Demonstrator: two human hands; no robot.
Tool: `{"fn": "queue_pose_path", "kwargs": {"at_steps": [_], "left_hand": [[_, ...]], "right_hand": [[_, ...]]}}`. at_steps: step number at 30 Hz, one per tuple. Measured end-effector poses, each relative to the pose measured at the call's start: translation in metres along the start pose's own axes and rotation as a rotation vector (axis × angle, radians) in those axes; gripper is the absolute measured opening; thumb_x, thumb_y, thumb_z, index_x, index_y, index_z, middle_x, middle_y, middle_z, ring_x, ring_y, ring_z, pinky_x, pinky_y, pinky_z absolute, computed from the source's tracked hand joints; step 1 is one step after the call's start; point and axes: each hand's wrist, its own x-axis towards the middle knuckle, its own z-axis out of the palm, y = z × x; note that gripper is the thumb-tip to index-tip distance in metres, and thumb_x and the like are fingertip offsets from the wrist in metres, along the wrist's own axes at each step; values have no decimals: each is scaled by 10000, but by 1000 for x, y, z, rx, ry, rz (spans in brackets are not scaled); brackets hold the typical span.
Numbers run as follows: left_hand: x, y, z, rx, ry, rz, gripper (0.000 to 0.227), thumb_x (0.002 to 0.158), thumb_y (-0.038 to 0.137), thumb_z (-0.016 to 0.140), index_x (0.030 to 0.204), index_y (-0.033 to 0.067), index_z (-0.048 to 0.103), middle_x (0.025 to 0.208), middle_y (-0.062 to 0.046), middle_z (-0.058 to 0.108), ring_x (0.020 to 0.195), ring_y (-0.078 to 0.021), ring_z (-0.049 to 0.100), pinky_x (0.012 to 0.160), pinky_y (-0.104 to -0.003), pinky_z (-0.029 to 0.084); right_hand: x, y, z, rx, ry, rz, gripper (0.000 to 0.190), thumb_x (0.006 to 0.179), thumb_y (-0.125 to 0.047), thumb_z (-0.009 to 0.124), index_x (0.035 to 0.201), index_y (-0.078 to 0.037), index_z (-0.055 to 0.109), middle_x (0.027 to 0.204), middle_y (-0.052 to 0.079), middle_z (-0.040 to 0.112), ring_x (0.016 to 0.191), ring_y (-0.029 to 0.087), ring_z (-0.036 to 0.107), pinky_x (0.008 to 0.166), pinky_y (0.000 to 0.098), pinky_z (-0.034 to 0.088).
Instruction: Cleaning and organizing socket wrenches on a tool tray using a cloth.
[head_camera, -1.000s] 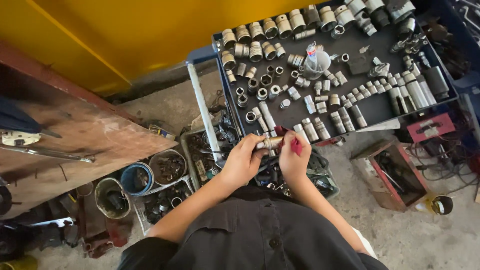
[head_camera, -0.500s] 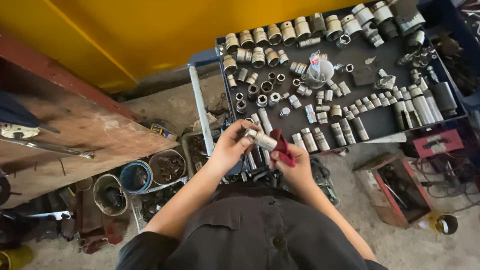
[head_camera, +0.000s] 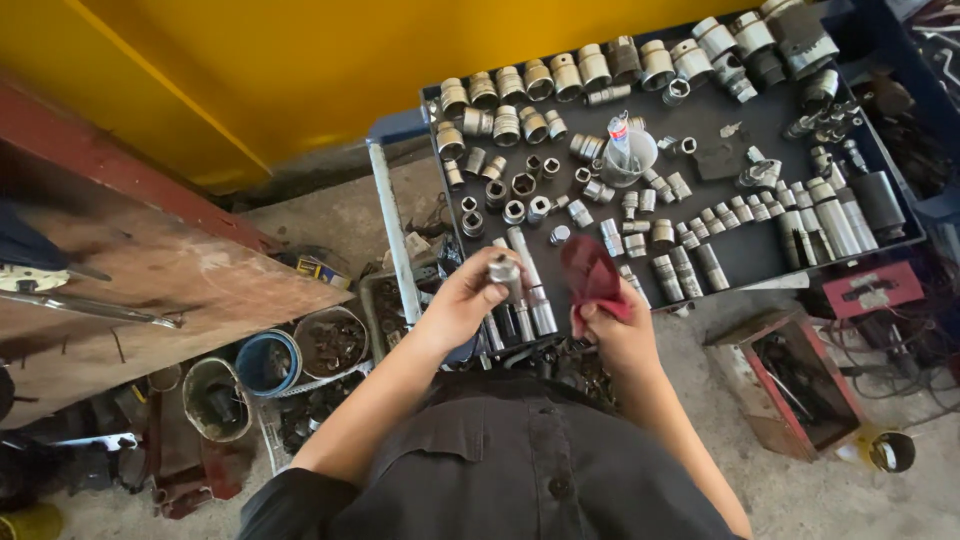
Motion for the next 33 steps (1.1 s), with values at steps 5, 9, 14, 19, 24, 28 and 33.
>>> {"fn": "queue_pose_path", "kwargs": {"at_steps": [5, 9, 14, 19, 24, 28, 33], "left_hand": [[0, 8, 10, 243, -47, -234, 333, 1042, 190, 558, 1328, 21, 543, 1006, -21, 554, 727, -102, 552, 630, -276, 507], [-4, 8, 11, 329, -173, -371, 311, 1135, 283, 470, 1209, 5, 588, 754, 0, 524, 595, -79, 498, 537, -240, 432], [4, 22, 9, -57, -276, -719, 372, 1092, 337, 437, 1222, 25, 592, 697, 45, 499, 526, -41, 414, 444, -207, 340], [9, 18, 25, 249, -294, -777, 422, 1116, 401, 385, 1190, 46, 602, 684, -28, 503, 554, -128, 483, 487, -269, 426], [12, 21, 40, 956, -140, -208, 315, 1024, 290, 581, 1077, -19, 551, 1018, -258, 661, 982, -463, 641, 831, -511, 504], [13, 36, 48, 1091, -155, -215, 357, 986, 299, 594, 1098, -35, 532, 1042, -252, 641, 946, -450, 648, 796, -512, 518], [9, 11, 36, 785, -109, -71, 270, 1070, 269, 551, 1077, 0, 568, 942, -182, 668, 856, -349, 672, 713, -423, 517]], "right_hand": [[-1, -48, 32, -241, -250, -154, 426, 786, -97, 835, 1154, -46, 627, 872, 32, 701, 729, 141, 692, 652, 283, 585], [6, -60, 37, -748, -269, -431, 427, 768, -159, 910, 1128, -63, 702, 875, 61, 753, 757, 150, 746, 684, 289, 570], [20, -61, 37, -770, -444, -656, 395, 752, -168, 862, 1037, -27, 627, 792, 91, 667, 684, 265, 667, 624, 368, 517], [24, 0, 24, -895, -174, -964, 134, 888, -97, 666, 904, -59, 537, 686, 89, 547, 569, 313, 549, 584, 451, 444], [16, -12, 49, -1161, 162, -561, 280, 1014, -201, 634, 1142, 48, 617, 751, 176, 631, 669, 395, 551, 617, 497, 425], [22, -27, 58, -689, 120, -248, 295, 1075, -278, 540, 1113, 0, 632, 752, 96, 643, 645, 222, 584, 630, 404, 488], [31, -35, 53, 48, 447, 408, 307, 1081, -345, 524, 1215, -90, 630, 817, -19, 634, 723, 145, 584, 643, 321, 497]]}}
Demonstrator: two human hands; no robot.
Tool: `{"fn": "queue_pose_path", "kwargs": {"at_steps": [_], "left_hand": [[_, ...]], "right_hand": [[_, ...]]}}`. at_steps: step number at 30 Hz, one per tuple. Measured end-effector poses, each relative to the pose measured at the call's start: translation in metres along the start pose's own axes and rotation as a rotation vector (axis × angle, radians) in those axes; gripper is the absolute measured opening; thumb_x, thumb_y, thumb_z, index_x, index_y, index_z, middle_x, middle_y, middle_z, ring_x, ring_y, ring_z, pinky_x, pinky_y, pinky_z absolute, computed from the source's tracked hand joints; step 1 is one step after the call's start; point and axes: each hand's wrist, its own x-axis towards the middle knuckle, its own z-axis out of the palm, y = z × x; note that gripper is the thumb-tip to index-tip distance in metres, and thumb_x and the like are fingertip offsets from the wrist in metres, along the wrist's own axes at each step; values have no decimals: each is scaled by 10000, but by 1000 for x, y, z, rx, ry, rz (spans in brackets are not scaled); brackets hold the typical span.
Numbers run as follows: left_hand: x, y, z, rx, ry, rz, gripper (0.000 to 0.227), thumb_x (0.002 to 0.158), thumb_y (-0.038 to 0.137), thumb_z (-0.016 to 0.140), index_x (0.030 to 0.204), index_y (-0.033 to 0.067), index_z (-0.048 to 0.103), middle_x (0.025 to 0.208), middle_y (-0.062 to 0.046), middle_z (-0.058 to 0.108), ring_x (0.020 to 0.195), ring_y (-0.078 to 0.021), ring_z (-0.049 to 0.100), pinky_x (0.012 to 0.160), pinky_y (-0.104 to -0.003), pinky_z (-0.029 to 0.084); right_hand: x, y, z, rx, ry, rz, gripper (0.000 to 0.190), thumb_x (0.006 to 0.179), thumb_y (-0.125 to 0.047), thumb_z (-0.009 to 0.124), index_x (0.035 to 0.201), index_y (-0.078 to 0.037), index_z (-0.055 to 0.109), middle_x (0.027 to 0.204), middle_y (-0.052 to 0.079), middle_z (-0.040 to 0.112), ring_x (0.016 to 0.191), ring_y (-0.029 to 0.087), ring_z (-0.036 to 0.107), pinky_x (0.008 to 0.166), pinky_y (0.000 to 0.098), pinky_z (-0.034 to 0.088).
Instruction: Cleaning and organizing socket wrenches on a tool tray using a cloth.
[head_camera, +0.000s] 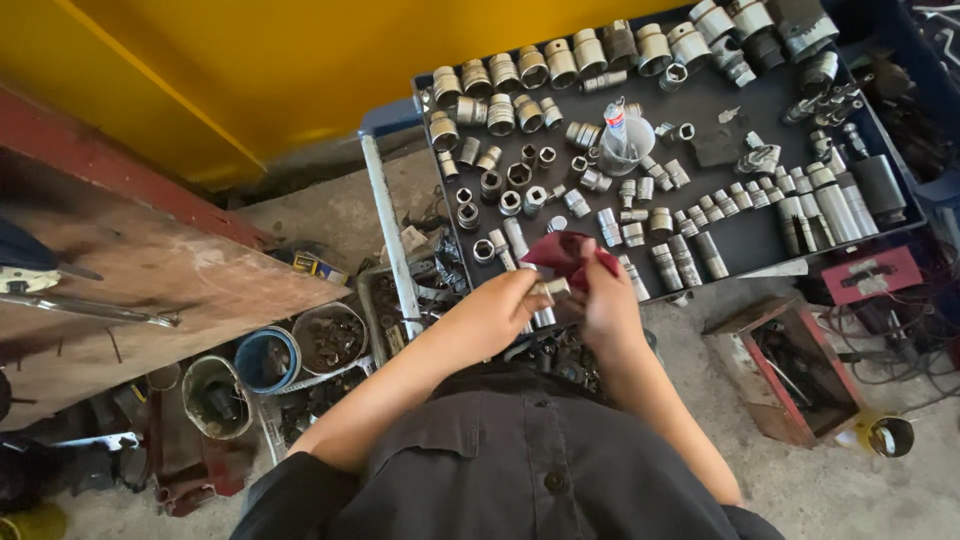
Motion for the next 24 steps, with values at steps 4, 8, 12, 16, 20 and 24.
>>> {"fn": "queue_pose_path", "kwargs": {"at_steps": [4, 8, 12, 16, 20, 24], "left_hand": [[2, -5, -7, -456, -125, -555, 320, 1051, 342, 470, 1211, 104, 611, 745, -108, 558, 518, -163, 478, 459, -291, 386], [2, -23, -14, -1176, -273, -731, 484, 1105, 457, 395, 1113, 21, 603, 789, -22, 525, 528, -54, 340, 417, -215, 249], [6, -20, -14, -1436, -496, -832, 530, 1111, 508, 363, 1125, 36, 605, 768, -5, 478, 517, -34, 293, 394, -186, 199], [7, -20, -1, -1329, -519, -863, 510, 1102, 498, 359, 1137, 62, 621, 757, -4, 496, 504, -36, 294, 372, -190, 196], [8, -12, 15, -771, -328, -797, 426, 1101, 452, 400, 1123, 78, 604, 809, -38, 607, 576, -95, 474, 457, -250, 380], [2, -22, 25, -162, -95, -201, 388, 1078, 363, 490, 1086, 13, 659, 862, -101, 699, 766, -207, 669, 691, -339, 523]], "right_hand": [[0, 6, -16, 37, -86, -125, 336, 1051, -318, 510, 1263, -70, 590, 912, -25, 664, 803, 127, 622, 687, 310, 531], [9, 35, -46, -208, -334, -563, 440, 1001, -204, 498, 1398, -15, 496, 1029, 40, 641, 875, 173, 617, 745, 314, 545], [-23, 3, -26, -867, -437, -1171, 494, 873, -85, 621, 1328, 62, 494, 957, 196, 640, 875, 393, 602, 733, 437, 472], [-15, 3, -28, -987, -346, -1266, 242, 872, -88, 644, 1095, -17, 581, 851, 192, 621, 814, 430, 588, 710, 521, 447], [-16, -2, -20, -1049, -227, -1245, 106, 937, -133, 626, 990, -42, 618, 745, 170, 617, 723, 409, 606, 666, 511, 450], [-17, 1, -15, -975, -142, -921, 223, 1061, -251, 564, 1057, -44, 647, 700, 169, 618, 670, 352, 629, 600, 422, 448]]}}
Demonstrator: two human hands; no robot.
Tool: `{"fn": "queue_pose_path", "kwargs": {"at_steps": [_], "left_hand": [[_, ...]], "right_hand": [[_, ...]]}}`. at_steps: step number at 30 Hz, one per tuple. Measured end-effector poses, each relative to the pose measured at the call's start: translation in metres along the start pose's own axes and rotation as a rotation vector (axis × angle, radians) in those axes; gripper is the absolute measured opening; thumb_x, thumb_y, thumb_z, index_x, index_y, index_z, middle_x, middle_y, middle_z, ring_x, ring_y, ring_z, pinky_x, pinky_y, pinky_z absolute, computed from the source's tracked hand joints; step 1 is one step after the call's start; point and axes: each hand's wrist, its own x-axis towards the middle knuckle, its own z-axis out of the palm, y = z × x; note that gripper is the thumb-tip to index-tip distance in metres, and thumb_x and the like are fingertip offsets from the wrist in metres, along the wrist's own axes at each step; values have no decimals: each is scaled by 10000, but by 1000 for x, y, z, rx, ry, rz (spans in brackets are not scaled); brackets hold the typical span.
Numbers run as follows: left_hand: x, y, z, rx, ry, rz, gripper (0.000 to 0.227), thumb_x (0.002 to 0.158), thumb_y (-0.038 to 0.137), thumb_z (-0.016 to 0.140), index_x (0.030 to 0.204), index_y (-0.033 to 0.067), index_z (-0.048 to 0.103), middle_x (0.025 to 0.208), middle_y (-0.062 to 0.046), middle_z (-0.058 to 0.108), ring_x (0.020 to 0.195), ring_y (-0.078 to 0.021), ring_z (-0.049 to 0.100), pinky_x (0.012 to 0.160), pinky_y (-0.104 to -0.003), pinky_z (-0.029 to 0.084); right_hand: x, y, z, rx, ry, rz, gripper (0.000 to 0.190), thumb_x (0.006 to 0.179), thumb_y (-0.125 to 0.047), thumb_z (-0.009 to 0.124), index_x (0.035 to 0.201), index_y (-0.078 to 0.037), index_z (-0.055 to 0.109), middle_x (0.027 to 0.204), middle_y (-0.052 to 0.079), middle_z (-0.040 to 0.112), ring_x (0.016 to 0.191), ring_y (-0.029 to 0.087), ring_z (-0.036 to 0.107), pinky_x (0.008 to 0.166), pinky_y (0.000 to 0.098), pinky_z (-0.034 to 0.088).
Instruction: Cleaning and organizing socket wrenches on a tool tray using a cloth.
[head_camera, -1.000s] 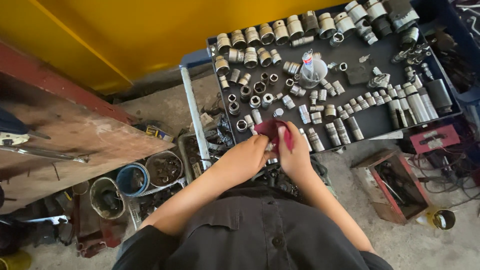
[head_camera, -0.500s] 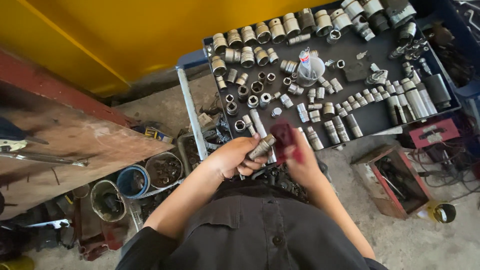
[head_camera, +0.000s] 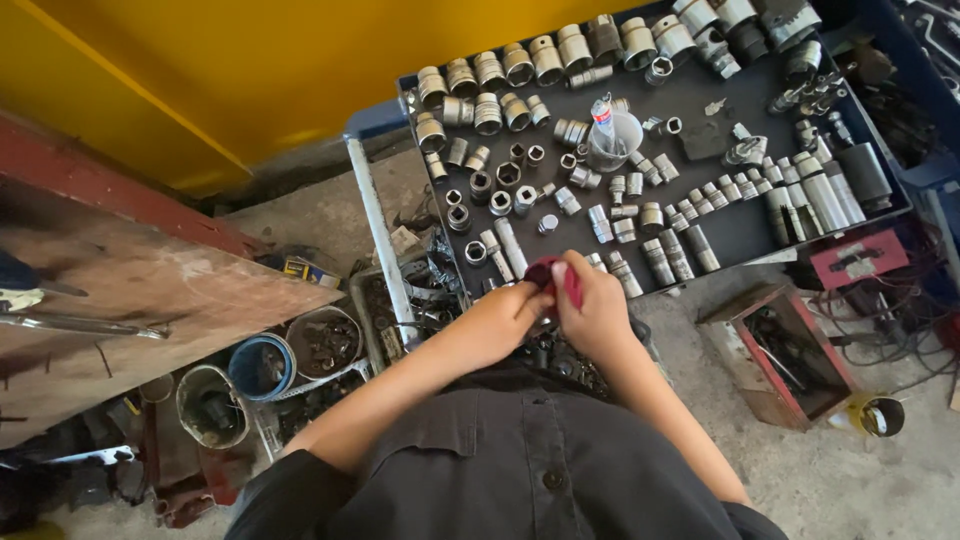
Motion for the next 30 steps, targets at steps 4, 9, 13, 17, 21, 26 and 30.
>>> {"fn": "queue_pose_path", "kwargs": {"at_steps": [4, 9, 13, 17, 21, 26, 30], "left_hand": [[1, 15, -7, 77, 44, 133, 392, 1093, 366, 520, 1050, -11, 621, 930, -156, 703, 844, -273, 721, 735, -377, 527], [7, 25, -28, -432, -195, -516, 501, 1059, 530, 394, 1047, 78, 610, 816, -18, 615, 593, -84, 455, 498, -237, 357], [10, -2, -28, -855, -199, -537, 524, 1013, 555, 429, 1024, 91, 673, 776, -14, 594, 510, -42, 339, 420, -200, 267], [11, -17, -25, -740, -290, -459, 514, 1060, 544, 455, 1006, 54, 601, 768, -34, 558, 535, -61, 377, 434, -223, 295], [13, 3, -28, -703, -408, -474, 538, 1059, 521, 468, 1061, 3, 614, 755, -44, 541, 508, -70, 369, 410, -223, 265], [21, -5, -23, -1275, -698, -650, 625, 1064, 573, 443, 1157, -22, 607, 770, 4, 503, 510, -13, 296, 386, -171, 190], [24, -2, -14, -1279, -681, -710, 656, 1044, 606, 451, 1180, -20, 590, 754, 19, 484, 517, -17, 289, 393, -178, 173]], "right_hand": [[6, 26, 15, 541, 8, 150, 370, 1181, -326, 491, 1034, -28, 656, 802, 56, 640, 663, 206, 562, 626, 353, 467], [-8, 116, 28, 1734, -47, 271, 386, 1269, -286, 501, 990, -30, 579, 761, 10, 593, 553, 125, 501, 499, 290, 411], [-16, 77, 0, 1517, 0, 220, 349, 1236, -297, 537, 1249, 34, 647, 811, 42, 618, 609, 73, 512, 555, 233, 431], [-33, 54, -7, 696, -10, 168, 332, 1047, -89, 585, 1369, -7, 572, 1069, 60, 665, 903, 127, 623, 759, 303, 518], [-39, 35, -22, 533, -57, -26, 349, 1017, -14, 626, 1363, 14, 590, 1081, 70, 677, 941, 128, 642, 812, 285, 538], [-43, 48, -23, 581, -11, -105, 286, 965, -23, 687, 1250, -6, 670, 985, 34, 760, 856, 114, 728, 754, 255, 594], [-48, 63, -20, 376, 128, -180, 225, 931, -47, 754, 1154, -33, 724, 945, 35, 761, 813, 105, 727, 727, 248, 561]]}}
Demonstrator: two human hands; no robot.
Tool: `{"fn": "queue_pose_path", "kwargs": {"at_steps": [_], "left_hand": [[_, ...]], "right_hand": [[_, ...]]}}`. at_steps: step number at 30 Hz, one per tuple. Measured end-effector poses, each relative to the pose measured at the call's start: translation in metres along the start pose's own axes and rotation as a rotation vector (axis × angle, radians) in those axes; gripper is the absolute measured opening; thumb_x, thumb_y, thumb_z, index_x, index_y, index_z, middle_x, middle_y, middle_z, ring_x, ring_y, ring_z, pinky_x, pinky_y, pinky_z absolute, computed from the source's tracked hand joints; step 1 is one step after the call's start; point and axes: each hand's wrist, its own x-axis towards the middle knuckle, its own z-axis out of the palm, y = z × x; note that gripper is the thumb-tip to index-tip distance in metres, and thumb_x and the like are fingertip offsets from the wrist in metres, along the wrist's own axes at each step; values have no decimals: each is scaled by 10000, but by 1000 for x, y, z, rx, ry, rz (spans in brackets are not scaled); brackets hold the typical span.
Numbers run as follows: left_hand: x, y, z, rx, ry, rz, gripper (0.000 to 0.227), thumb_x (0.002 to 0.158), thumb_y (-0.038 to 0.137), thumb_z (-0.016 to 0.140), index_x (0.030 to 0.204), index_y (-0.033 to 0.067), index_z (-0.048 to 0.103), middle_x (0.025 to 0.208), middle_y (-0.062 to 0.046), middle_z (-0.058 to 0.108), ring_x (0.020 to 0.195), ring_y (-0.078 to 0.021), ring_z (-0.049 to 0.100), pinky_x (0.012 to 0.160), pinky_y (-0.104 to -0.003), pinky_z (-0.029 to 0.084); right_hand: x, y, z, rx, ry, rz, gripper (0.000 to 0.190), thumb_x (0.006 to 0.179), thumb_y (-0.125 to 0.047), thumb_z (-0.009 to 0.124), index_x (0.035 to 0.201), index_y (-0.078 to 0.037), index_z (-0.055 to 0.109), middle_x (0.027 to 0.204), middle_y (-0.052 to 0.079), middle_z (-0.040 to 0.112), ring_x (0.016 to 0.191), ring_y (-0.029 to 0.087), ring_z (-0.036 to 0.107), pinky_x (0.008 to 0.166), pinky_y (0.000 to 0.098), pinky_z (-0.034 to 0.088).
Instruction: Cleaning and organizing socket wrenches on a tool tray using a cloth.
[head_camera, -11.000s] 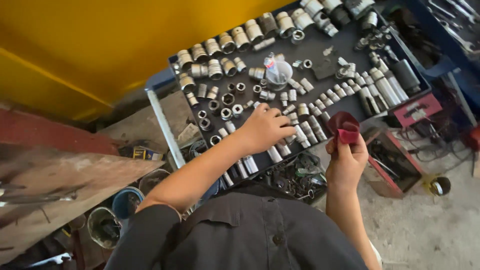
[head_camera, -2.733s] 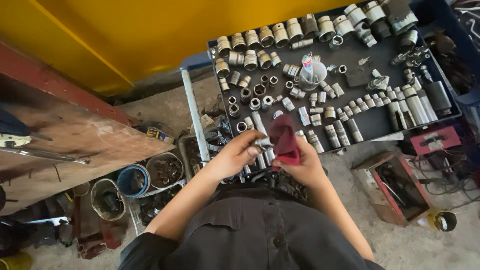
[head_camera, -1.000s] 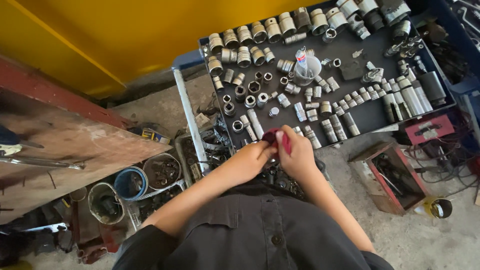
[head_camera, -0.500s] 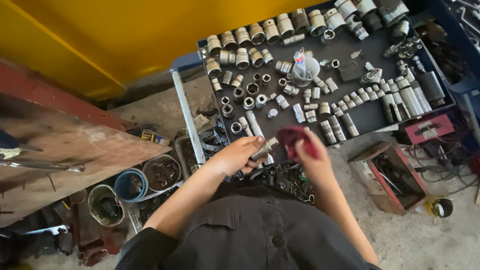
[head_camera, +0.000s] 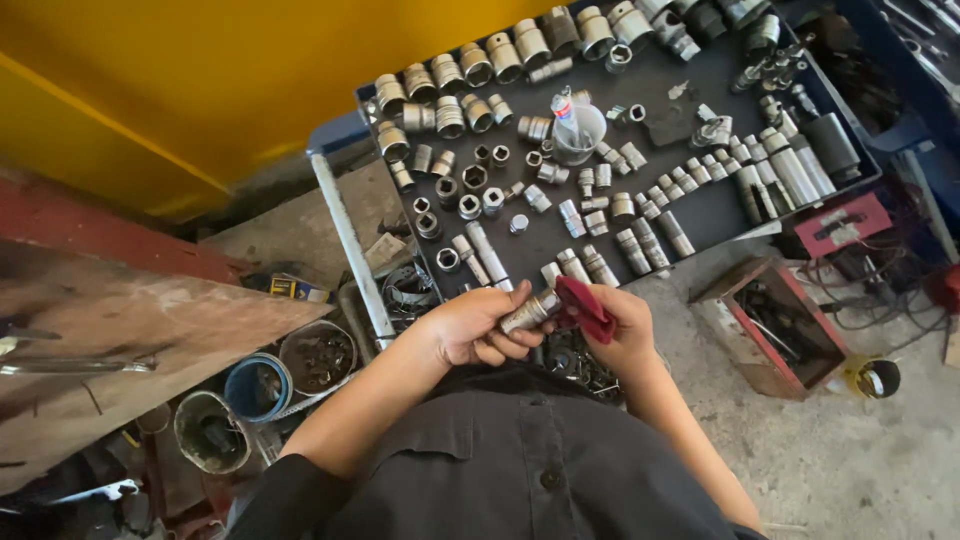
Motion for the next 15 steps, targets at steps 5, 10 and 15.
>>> {"fn": "queue_pose_path", "kwargs": {"at_steps": [5, 10, 15], "left_hand": [[9, 0, 7, 597, 395, 198, 485, 1048, 507, 470, 1105, 56, 636, 734, -52, 533, 507, -83, 418, 434, -240, 317], [19, 2, 5, 1384, 561, 506, 338, 1040, 343, 515, 1007, 29, 637, 849, -112, 689, 773, -245, 695, 687, -370, 528], [33, 32, 50, 1507, 584, 312, 363, 992, 376, 595, 1192, 74, 572, 1135, -172, 640, 992, -344, 661, 847, -439, 503]], "right_hand": [[-3, -2, 12, 239, 65, 387, 272, 955, -58, 722, 1216, 4, 672, 1004, 62, 732, 864, 117, 704, 756, 265, 576], [6, -13, 0, 266, 3, 571, 284, 939, -72, 717, 1209, 3, 671, 975, 58, 761, 825, 127, 728, 727, 278, 585], [9, -15, -37, 234, 403, 571, 273, 980, -127, 688, 1233, -32, 647, 945, 33, 717, 777, 112, 692, 664, 253, 564]]}}
